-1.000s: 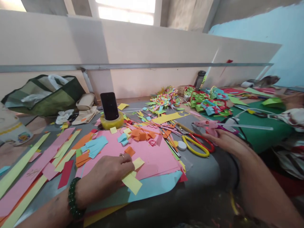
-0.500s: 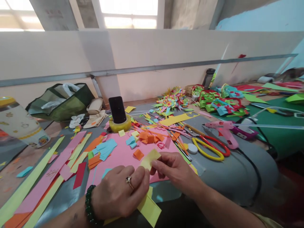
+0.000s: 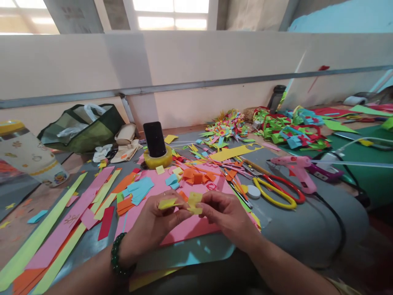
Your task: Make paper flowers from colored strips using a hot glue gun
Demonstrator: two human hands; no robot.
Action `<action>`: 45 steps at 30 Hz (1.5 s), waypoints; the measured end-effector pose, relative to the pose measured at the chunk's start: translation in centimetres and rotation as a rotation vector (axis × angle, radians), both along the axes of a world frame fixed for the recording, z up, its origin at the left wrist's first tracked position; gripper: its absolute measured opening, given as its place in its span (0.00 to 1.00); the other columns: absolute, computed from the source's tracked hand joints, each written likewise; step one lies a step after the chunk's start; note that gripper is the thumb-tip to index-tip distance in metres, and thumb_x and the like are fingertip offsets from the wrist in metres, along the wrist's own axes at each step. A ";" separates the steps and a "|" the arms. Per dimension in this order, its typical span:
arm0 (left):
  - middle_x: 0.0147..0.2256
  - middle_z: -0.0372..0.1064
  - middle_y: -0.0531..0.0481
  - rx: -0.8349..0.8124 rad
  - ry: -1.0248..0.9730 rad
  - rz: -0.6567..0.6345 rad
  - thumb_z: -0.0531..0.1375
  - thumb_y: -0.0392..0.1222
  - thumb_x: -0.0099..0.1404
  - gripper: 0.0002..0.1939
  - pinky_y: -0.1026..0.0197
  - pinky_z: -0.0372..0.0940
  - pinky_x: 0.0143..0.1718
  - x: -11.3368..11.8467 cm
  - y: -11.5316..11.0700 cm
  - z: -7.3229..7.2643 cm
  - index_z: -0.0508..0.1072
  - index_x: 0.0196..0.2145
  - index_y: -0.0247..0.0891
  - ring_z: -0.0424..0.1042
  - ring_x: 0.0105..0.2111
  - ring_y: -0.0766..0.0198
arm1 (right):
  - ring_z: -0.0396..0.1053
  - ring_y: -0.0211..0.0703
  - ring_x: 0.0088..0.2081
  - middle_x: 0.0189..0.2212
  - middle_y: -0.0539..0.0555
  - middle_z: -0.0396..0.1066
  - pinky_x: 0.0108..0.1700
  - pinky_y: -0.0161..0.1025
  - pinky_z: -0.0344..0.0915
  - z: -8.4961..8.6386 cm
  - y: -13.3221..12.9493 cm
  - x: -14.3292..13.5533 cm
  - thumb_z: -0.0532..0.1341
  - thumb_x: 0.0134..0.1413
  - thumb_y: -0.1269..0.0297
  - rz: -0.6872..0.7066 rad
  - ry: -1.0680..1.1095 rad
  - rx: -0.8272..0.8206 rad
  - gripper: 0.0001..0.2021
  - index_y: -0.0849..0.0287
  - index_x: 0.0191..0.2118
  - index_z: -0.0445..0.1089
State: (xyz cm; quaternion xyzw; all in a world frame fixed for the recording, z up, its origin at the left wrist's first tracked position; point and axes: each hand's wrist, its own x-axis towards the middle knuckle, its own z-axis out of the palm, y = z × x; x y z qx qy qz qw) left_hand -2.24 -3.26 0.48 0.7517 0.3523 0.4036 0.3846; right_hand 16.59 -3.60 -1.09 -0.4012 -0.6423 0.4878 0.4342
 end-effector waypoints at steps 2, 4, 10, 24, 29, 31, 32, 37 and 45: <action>0.26 0.68 0.52 -0.125 -0.016 0.003 0.61 0.43 0.61 0.09 0.65 0.60 0.30 -0.1 0.2 0.0 0.74 0.26 0.36 0.64 0.28 0.67 | 0.58 0.31 0.24 0.23 0.48 0.64 0.25 0.30 0.57 -0.2 -0.1 0.0 0.59 0.56 0.58 0.004 -0.036 0.045 0.11 0.61 0.30 0.68; 0.24 0.65 0.53 -0.211 -0.040 0.008 0.61 0.45 0.61 0.11 0.65 0.58 0.30 -0.2 0.3 0.0 0.73 0.26 0.36 0.62 0.27 0.67 | 0.59 0.32 0.24 0.24 0.48 0.65 0.26 0.30 0.57 -0.4 -0.2 -0.1 0.56 0.59 0.59 -0.008 -0.092 0.127 0.11 0.61 0.32 0.68; 0.21 0.58 0.56 -0.294 -0.058 0.077 0.63 0.48 0.58 0.14 0.66 0.53 0.27 -0.2 0.4 -0.3 0.70 0.22 0.35 0.56 0.25 0.69 | 0.61 0.31 0.26 0.26 0.48 0.67 0.28 0.29 0.59 -0.7 -0.5 -0.1 0.53 0.62 0.63 -0.047 -0.233 0.280 0.10 0.59 0.33 0.67; 0.20 0.59 0.57 -0.372 -0.146 0.099 0.64 0.46 0.55 0.13 0.67 0.52 0.25 0.2 0.7 -0.3 0.69 0.22 0.35 0.55 0.23 0.71 | 0.61 0.32 0.26 0.26 0.48 0.67 0.28 0.29 0.58 -1.0 -0.6 0.0 0.53 0.62 0.62 -0.020 -0.277 0.303 0.09 0.59 0.34 0.67; 0.20 0.58 0.58 -0.418 -0.188 0.091 0.65 0.46 0.54 0.14 0.68 0.52 0.24 0.3 0.6 -0.1 0.65 0.23 0.36 0.55 0.22 0.72 | 0.61 0.32 0.27 0.27 0.48 0.67 0.29 0.29 0.58 -0.9 -0.6 -0.1 0.53 0.62 0.62 -0.012 -0.276 0.302 0.10 0.59 0.34 0.68; 0.22 0.59 0.58 -0.422 -0.203 0.109 0.66 0.45 0.53 0.14 0.68 0.54 0.25 0.3 0.5 0.0 0.65 0.24 0.36 0.57 0.24 0.72 | 0.61 0.32 0.27 0.27 0.49 0.67 0.30 0.29 0.58 -0.7 -0.7 -0.1 0.53 0.62 0.62 -0.012 -0.275 0.294 0.10 0.59 0.34 0.68; 0.23 0.60 0.58 -0.417 -0.207 0.127 0.66 0.45 0.53 0.14 0.68 0.55 0.27 0.2 0.5 -0.1 0.66 0.26 0.36 0.59 0.25 0.71 | 0.61 0.32 0.27 0.27 0.49 0.67 0.30 0.30 0.59 -0.7 -0.7 -0.1 0.53 0.62 0.61 -0.008 -0.275 0.286 0.10 0.59 0.34 0.68; 0.28 0.65 0.55 -0.396 -0.177 0.150 0.67 0.44 0.52 0.18 0.64 0.62 0.33 0.1 0.6 -0.6 0.67 0.39 0.37 0.66 0.30 0.67 | 0.63 0.35 0.30 0.29 0.50 0.67 0.33 0.32 0.60 -0.3 -0.8 0.0 0.49 0.64 0.59 -0.001 -0.215 0.190 0.13 0.58 0.38 0.68; 0.28 0.67 0.54 -0.309 -0.073 0.122 0.65 0.43 0.53 0.15 0.63 0.63 0.30 0.5 0.1 -0.1 0.66 0.37 0.38 0.67 0.28 0.65 | 0.67 0.36 0.32 0.31 0.50 0.68 0.34 0.34 0.64 0.1 -0.6 -1.0 0.59 0.54 0.64 -0.038 -0.047 0.066 0.18 0.57 0.50 0.59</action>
